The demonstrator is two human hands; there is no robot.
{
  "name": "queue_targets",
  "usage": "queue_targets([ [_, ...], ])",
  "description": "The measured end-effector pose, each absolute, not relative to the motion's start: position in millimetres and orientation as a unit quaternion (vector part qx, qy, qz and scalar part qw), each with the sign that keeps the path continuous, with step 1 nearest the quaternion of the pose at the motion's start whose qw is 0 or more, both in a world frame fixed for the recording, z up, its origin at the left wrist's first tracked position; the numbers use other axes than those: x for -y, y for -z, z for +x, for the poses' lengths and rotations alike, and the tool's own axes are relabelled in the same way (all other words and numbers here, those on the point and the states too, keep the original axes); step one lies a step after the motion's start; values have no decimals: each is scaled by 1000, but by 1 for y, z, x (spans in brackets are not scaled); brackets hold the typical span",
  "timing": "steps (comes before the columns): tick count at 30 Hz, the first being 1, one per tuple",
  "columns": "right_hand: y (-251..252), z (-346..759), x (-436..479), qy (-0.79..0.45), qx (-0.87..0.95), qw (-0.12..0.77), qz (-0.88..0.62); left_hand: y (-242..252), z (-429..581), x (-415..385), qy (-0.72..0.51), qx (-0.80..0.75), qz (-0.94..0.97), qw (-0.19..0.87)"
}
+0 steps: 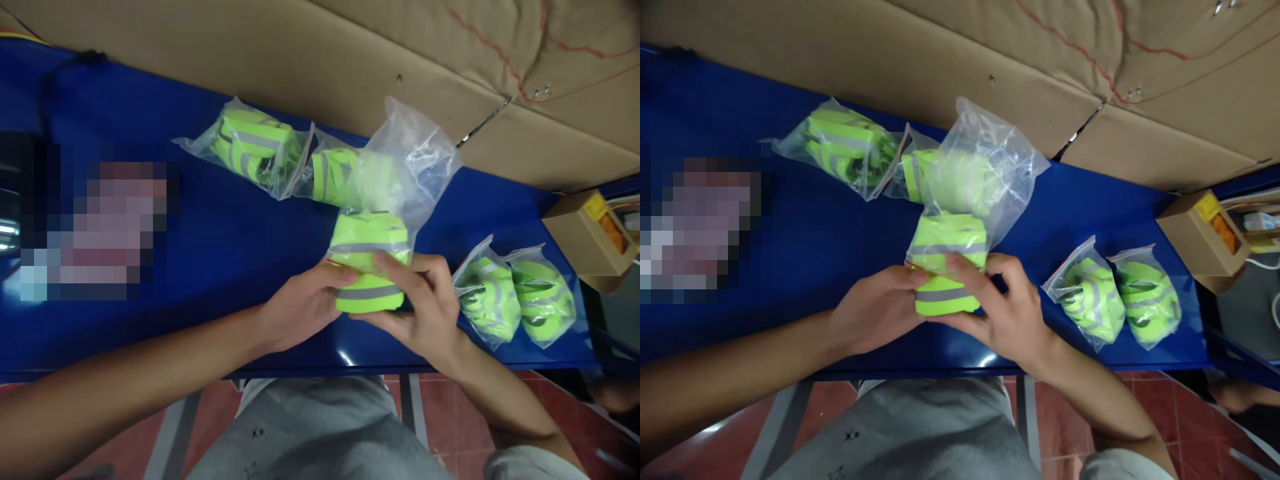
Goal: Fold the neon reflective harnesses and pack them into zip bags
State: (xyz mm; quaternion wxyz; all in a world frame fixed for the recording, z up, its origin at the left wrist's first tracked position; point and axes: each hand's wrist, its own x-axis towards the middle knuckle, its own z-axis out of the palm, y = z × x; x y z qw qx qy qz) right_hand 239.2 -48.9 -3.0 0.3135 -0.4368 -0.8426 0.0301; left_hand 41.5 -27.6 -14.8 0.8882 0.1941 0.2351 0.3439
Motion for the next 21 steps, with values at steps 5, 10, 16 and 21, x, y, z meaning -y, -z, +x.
queue_targets([
  [5,0,246,44,-76,807,363,-459,16,43,25,-347,-222,194,891],
  [10,2,249,41,36,824,324,-464,22,46,29,-359,-270,233,862],
  [16,6,243,35,49,892,272,-357,22,47,33,-333,-305,256,855],
  [21,-5,251,37,93,869,331,-357,14,41,30,-301,-239,328,863],
])
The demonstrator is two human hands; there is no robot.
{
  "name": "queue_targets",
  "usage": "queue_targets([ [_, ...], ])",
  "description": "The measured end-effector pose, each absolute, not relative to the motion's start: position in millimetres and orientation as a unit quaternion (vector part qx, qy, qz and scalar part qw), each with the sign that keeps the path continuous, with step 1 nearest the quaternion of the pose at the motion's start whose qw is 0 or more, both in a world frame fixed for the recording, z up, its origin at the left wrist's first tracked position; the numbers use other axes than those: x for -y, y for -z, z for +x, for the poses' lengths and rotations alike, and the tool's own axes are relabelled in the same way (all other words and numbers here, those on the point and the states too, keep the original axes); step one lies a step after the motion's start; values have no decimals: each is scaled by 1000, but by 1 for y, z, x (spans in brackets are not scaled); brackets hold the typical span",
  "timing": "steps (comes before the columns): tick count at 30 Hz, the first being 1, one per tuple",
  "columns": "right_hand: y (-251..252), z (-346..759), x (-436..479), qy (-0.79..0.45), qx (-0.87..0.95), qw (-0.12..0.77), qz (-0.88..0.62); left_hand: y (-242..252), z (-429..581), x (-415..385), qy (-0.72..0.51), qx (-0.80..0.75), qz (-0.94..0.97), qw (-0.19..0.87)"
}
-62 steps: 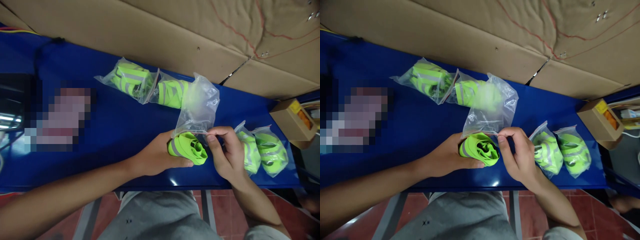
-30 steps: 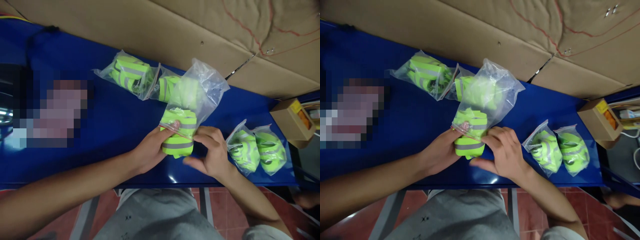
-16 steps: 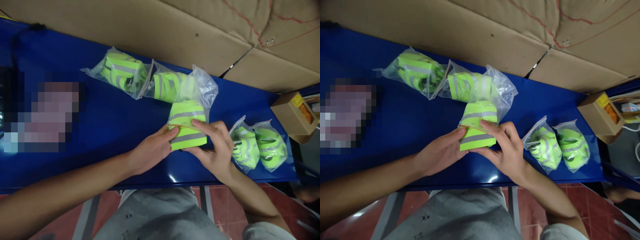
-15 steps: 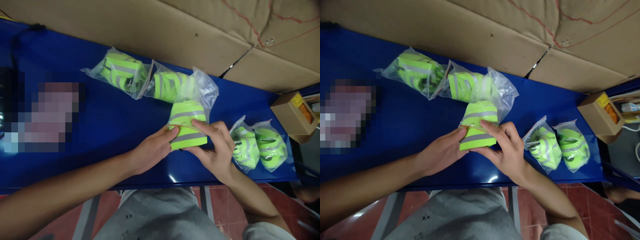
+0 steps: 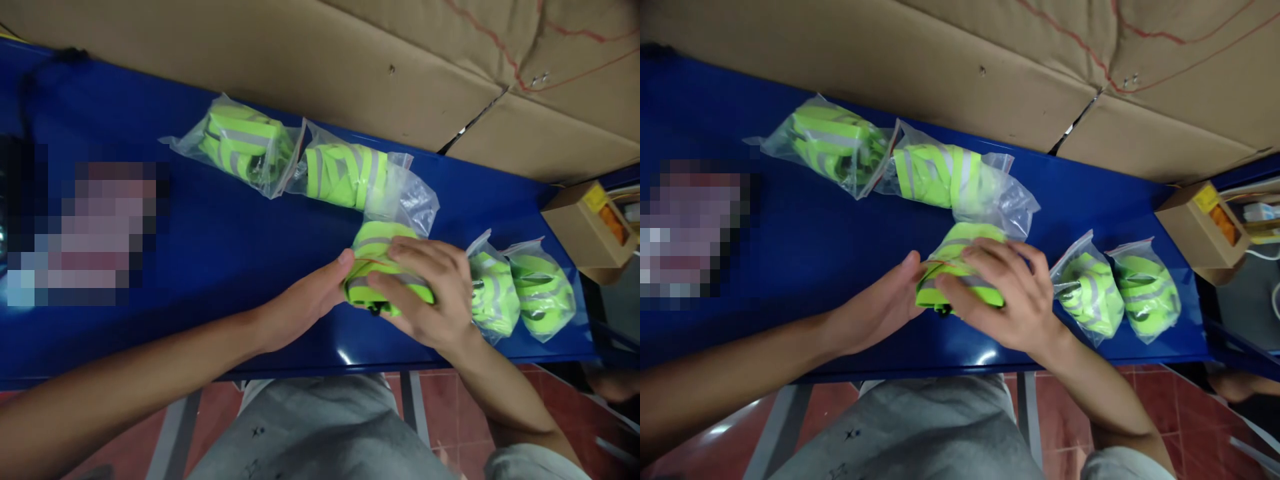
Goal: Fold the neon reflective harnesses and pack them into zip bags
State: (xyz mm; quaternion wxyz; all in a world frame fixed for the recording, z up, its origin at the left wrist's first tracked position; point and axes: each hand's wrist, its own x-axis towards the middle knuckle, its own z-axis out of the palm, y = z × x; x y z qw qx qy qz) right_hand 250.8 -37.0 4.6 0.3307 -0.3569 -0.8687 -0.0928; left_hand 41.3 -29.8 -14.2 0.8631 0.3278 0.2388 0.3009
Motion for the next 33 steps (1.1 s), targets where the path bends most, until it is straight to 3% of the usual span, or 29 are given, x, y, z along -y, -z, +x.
queue_targets([
  [4,-15,266,35,0,811,426,-402,6,26,30,-269,-223,553,757],
  [7,-17,265,37,-113,719,529,-436,5,17,31,-381,-290,697,534],
  [10,-18,254,46,-241,665,537,-460,5,16,31,-465,-331,735,367],
  [14,-18,247,56,-383,670,438,-460,-1,20,32,-323,-311,748,489],
  [17,-15,253,51,-398,693,371,-472,-5,22,32,-234,-322,696,598],
  [24,-20,269,31,-457,721,294,-430,-7,21,23,-147,-304,580,741],
  [28,-31,269,35,-492,707,277,-426,-3,22,29,-127,-231,535,803],
  [33,-26,264,45,-394,738,284,-468,9,30,32,-196,-245,536,784],
])
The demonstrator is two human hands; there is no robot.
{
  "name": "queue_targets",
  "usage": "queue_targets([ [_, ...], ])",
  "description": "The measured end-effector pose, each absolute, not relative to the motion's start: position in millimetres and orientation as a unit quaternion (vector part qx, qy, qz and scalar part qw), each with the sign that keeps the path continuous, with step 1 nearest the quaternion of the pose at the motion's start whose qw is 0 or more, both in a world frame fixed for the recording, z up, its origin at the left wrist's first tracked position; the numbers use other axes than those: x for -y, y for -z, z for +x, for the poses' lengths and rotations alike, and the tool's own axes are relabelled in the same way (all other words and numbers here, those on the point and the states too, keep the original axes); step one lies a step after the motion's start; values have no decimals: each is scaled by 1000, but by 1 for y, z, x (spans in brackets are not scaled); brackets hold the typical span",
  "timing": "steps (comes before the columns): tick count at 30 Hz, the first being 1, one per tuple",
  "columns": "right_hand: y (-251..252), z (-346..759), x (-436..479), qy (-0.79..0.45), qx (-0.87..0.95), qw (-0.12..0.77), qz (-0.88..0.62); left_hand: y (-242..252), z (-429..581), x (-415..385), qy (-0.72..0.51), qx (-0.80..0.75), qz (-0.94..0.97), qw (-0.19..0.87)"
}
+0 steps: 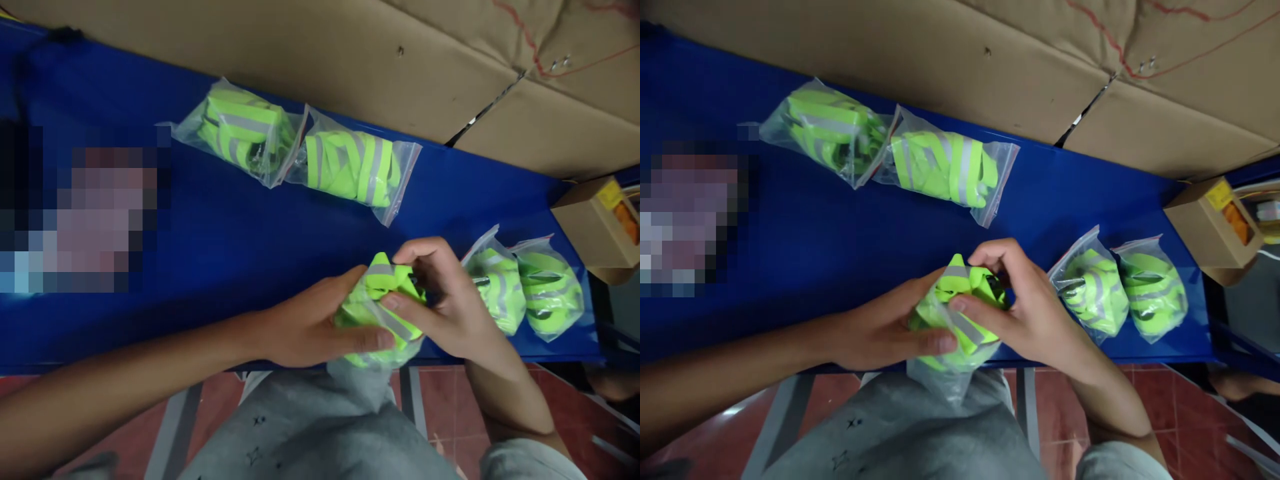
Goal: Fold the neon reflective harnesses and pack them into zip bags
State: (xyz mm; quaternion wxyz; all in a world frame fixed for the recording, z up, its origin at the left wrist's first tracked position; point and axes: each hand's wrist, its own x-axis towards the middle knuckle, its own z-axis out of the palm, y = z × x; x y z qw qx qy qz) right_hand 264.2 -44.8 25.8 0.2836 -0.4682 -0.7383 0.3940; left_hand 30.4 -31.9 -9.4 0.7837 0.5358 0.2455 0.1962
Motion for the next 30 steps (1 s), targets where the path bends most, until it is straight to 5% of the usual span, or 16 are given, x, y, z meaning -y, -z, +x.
queue_targets([
  [8,-26,260,37,-341,805,300,-381,12,37,30,-226,-275,529,771],
  [16,-24,262,43,-201,903,227,-305,11,39,31,-240,-279,420,830],
  [22,-20,257,41,-334,861,204,-324,6,36,24,-255,-351,430,792],
  [27,-22,261,40,-266,858,228,-376,2,34,21,-345,-387,406,752],
  [30,-17,262,37,-325,841,246,-356,5,32,26,-362,-375,448,726],
])
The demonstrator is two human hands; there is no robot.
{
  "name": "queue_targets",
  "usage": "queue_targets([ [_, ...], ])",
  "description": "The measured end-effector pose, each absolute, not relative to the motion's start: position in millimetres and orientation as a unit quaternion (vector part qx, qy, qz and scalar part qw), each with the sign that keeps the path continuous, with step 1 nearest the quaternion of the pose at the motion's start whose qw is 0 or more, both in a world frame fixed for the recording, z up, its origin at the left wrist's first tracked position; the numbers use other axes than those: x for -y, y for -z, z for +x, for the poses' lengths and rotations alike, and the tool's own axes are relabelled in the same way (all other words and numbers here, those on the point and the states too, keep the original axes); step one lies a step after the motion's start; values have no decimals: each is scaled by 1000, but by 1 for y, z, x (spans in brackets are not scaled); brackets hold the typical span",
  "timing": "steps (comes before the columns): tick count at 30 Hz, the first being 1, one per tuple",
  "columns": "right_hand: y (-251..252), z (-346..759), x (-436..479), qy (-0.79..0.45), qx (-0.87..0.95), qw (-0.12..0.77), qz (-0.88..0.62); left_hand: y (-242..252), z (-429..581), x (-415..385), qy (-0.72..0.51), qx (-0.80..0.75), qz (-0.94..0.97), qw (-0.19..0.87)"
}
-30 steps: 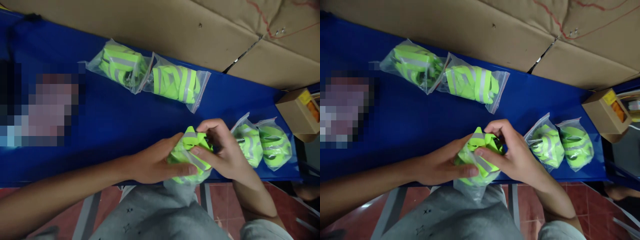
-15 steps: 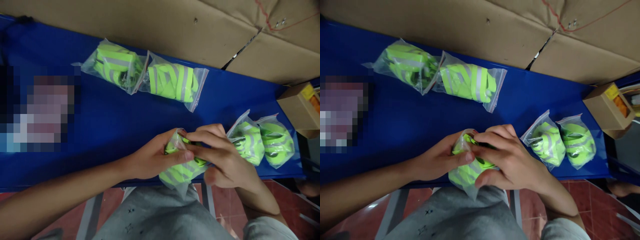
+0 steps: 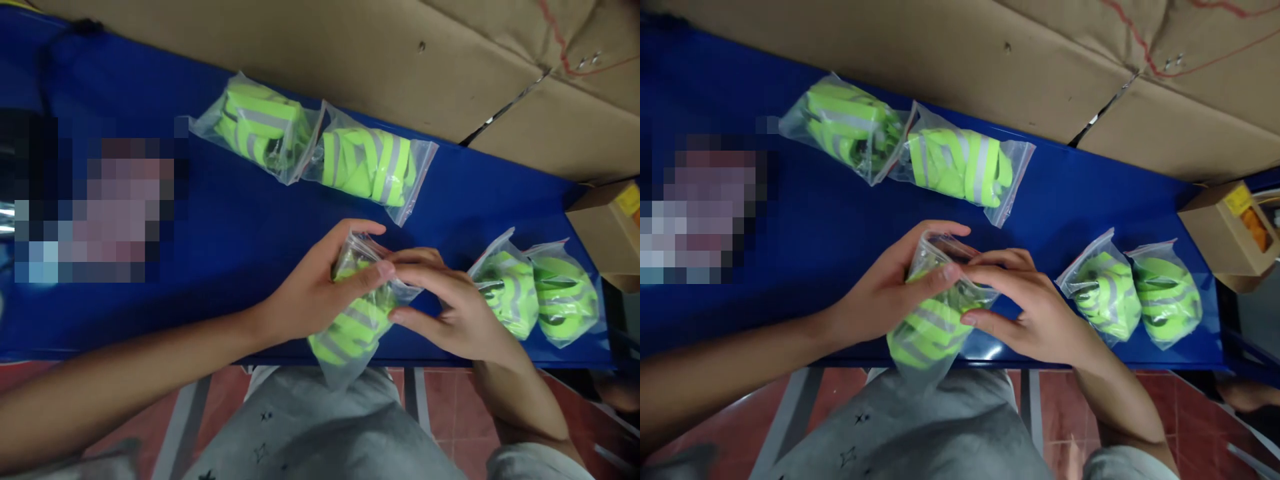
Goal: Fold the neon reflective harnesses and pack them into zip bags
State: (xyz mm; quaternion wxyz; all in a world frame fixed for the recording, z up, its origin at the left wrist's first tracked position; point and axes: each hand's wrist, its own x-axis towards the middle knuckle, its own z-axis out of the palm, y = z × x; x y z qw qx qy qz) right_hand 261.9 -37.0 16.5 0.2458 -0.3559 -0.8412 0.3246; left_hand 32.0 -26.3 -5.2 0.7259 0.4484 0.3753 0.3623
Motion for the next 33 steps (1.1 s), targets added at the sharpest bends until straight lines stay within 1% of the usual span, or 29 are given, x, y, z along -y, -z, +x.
queue_targets([
  [2,-10,260,35,-376,831,242,-332,9,32,31,-354,-378,495,698],
  [4,-3,256,34,-396,825,249,-316,10,33,34,-343,-382,523,681],
  [7,6,253,32,-368,823,291,-319,5,31,33,-337,-391,522,679],
  [9,9,253,31,-340,821,312,-335,-1,21,34,-338,-395,572,634],
  [10,10,254,30,-329,818,318,-349,-3,12,35,-340,-405,620,580],
  [11,11,255,30,-322,811,324,-365,-3,0,38,-345,-418,674,501],
  [13,11,256,30,-320,793,332,-397,0,-32,45,-349,-487,749,283],
  [14,12,256,30,-321,785,334,-410,3,-49,49,-362,-525,751,173],
  [16,14,255,31,-327,775,331,-428,11,-82,55,-302,-621,724,-4],
  [17,15,254,32,-329,772,330,-432,15,-95,56,-277,-659,697,-50],
  [18,16,253,32,-330,771,332,-432,18,-107,56,-253,-689,676,-70],
  [20,17,252,33,-328,771,341,-426,22,-123,53,-227,-713,659,-68],
  [24,18,253,33,-347,752,345,-442,23,-134,46,-211,-692,691,-15],
  [26,18,254,33,-371,726,347,-463,19,-130,45,-208,-701,682,-19],
  [27,18,255,33,-384,713,351,-471,16,-126,46,-212,-706,675,-31],
  [29,18,255,34,-410,694,366,-465,9,-112,47,-260,-692,672,-45],
  [30,17,254,34,-427,686,377,-453,7,-102,48,-299,-667,682,-12],
  [31,17,253,35,-446,678,388,-436,6,-90,47,-346,-629,694,58],
  [32,16,252,35,-464,672,399,-416,6,-76,45,-387,-580,698,163],
  [33,15,252,34,-478,668,410,-395,7,-61,42,-411,-529,679,301],
])
